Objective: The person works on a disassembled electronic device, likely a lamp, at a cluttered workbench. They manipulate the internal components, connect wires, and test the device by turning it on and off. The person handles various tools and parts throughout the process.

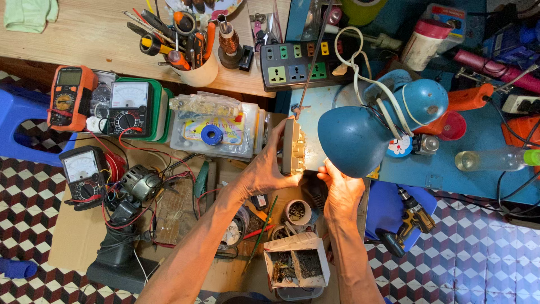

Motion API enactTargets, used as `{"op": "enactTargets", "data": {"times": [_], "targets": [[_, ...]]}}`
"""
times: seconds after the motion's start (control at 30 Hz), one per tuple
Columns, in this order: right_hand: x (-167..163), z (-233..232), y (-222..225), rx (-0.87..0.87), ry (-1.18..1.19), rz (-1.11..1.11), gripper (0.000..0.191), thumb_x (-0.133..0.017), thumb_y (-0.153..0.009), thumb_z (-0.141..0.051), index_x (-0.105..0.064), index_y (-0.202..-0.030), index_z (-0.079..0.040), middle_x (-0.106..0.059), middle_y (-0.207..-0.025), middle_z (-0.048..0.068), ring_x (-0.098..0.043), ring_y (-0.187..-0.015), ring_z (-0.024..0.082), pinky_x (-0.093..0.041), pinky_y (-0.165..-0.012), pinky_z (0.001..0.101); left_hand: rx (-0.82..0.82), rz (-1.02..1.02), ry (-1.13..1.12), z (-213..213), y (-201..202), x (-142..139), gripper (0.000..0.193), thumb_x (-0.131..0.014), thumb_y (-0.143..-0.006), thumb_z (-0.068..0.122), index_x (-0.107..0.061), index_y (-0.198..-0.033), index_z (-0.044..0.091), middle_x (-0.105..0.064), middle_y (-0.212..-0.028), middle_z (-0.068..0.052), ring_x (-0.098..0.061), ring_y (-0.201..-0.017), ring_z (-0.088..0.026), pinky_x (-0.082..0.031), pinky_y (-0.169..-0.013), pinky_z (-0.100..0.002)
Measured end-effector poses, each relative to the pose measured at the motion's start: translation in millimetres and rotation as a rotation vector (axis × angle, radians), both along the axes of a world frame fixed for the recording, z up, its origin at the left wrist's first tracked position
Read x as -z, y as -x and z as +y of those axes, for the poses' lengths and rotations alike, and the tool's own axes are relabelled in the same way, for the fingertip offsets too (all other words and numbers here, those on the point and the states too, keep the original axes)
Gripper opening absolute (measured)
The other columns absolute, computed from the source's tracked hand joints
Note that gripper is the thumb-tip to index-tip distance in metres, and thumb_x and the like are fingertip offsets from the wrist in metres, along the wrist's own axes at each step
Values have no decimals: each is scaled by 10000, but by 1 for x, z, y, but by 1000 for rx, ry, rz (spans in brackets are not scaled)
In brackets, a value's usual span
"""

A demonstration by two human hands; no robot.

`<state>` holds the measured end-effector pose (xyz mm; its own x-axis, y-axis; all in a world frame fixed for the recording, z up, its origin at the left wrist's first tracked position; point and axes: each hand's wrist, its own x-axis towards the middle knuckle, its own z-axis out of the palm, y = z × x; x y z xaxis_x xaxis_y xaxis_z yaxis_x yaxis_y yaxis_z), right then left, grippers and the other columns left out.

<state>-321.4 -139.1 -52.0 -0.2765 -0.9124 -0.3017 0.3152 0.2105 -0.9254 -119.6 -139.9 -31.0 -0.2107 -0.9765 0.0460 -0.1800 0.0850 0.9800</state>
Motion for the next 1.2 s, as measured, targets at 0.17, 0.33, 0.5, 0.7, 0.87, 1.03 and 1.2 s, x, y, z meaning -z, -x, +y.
{"op": "enactTargets", "data": {"times": [0.17, 0.33, 0.5, 0.7, 0.87, 1.03, 1.2], "targets": [[-14, -9, -2, -68, 87, -90, 188, -718, -922, -14, -681, -1104, 18, -717, -950, 99, -721, -773, 194, -608, -669, 304, -3, -82, 112, -1, 6, 18, 1311, -983, -620, 290, -118, -1582, 79, -371, -1559, -217, -409, -1477, -362, -316, -1217, -481], [0, -14, 1, -150, 226, -14, 177, -688, -966, -54, -685, -1131, 13, -726, -985, 97, -698, -796, 185, -541, -662, 283, -17, -85, 119, 10, 8, 24, 1254, -945, -674, 287, -127, -1598, 65, -388, -1573, -228, -411, -1496, -371, -348, -1251, -466], [32, -16, 7, -183, 277, 55, 148, -677, -1005, -50, -668, -1149, -17, -698, -1006, 67, -632, -867, 139, -514, -740, 257, 65, -110, 47, 1, 8, 15, 1143, -819, -728, 208, -119, -1624, 85, -431, -1548, -211, -470, -1424, -322, -398, -1178, -422], [53, -28, 17, -173, 340, 27, 225, -706, -939, 18, -656, -1154, -27, -682, -1045, 56, -656, -925, 142, -569, -814, 283, 52, -28, -175, -9, 17, 5, 771, -690, -859, 185, -381, -1560, 102, -666, -1341, -114, -653, -1184, -185, -525, -1016, -328], [35, -28, 17, -189, 282, -136, 199, -711, -949, 41, -668, -1143, 31, -718, -1041, 120, -711, -893, 206, -612, -786, 325, -48, 127, -184, -9, 21, 1, 585, -711, -923, 258, -555, -1458, 81, -734, -1227, -86, -668, -1091, -150, -538, -952, -307], [10, -21, 12, -180, 283, -143, 192, -667, -982, 4, -656, -1172, 30, -724, -1013, 140, -729, -859, 221, -635, -756, 337, -171, -6, -225, -12, 25, -6, 569, -761, -858, 365, -639, -1341, 90, -762, -1080, -55, -716, -903, -131, -595, -793, -307], [-7, -15, 7, -79, 226, -97, 220, -683, -952, 12, -647, -1168, 32, -717, -990, 130, -719, -800, 209, -616, -687, 315, -106, -53, -251, -9, 24, -12, 487, -743, -904, 373, -689, -1302, 98, -777, -996, -72, -712, -841, -137, -589, -749, -312]]}}
